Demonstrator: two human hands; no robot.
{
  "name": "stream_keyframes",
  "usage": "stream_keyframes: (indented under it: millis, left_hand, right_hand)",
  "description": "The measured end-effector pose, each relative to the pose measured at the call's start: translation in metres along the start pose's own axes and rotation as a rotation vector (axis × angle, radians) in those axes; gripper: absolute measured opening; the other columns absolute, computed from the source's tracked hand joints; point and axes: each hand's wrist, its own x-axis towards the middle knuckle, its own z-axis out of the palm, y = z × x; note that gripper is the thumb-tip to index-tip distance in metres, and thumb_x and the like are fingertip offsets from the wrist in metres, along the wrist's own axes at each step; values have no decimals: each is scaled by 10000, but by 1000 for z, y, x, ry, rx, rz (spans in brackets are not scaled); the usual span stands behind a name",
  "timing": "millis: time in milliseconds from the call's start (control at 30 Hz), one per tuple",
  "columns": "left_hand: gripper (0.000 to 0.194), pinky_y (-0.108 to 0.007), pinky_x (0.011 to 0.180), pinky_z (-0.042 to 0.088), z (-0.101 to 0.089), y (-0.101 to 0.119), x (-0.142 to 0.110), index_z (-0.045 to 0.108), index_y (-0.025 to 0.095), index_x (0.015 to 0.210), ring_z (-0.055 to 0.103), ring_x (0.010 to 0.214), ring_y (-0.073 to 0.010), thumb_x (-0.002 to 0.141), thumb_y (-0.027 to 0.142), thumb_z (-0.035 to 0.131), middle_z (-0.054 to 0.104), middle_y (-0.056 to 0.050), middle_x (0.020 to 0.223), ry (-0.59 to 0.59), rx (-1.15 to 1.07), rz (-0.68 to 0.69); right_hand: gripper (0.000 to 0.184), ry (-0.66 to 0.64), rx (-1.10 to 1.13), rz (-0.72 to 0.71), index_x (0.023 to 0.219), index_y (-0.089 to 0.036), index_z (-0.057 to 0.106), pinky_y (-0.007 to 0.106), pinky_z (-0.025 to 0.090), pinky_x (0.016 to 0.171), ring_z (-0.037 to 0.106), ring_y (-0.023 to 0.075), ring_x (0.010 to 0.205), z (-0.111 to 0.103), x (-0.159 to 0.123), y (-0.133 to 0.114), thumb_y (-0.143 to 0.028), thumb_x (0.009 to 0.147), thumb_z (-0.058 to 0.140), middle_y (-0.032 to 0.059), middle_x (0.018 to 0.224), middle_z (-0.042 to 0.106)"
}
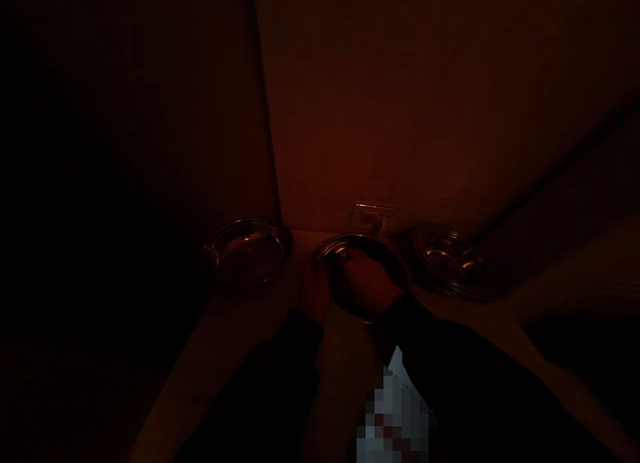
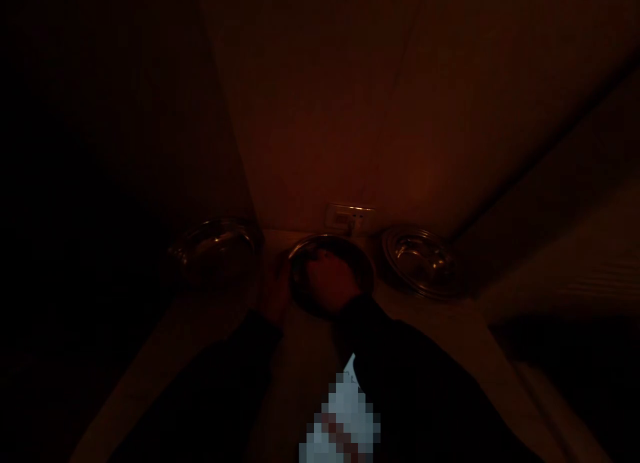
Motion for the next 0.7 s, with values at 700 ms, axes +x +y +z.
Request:
stream_keyframes:
  millis: [700]
  left_hand:
    - [345,-325,1027,407,-2,2,1,610,133,1167,580,1177,-210,864,205,462,639,-106,1262,-59,4,-5]
  right_hand:
    - [277,-79,38,-116,1096,-137,672,317,440,854,599,241,1015,-9,-16,3,-246,906,503,146,1113,633]
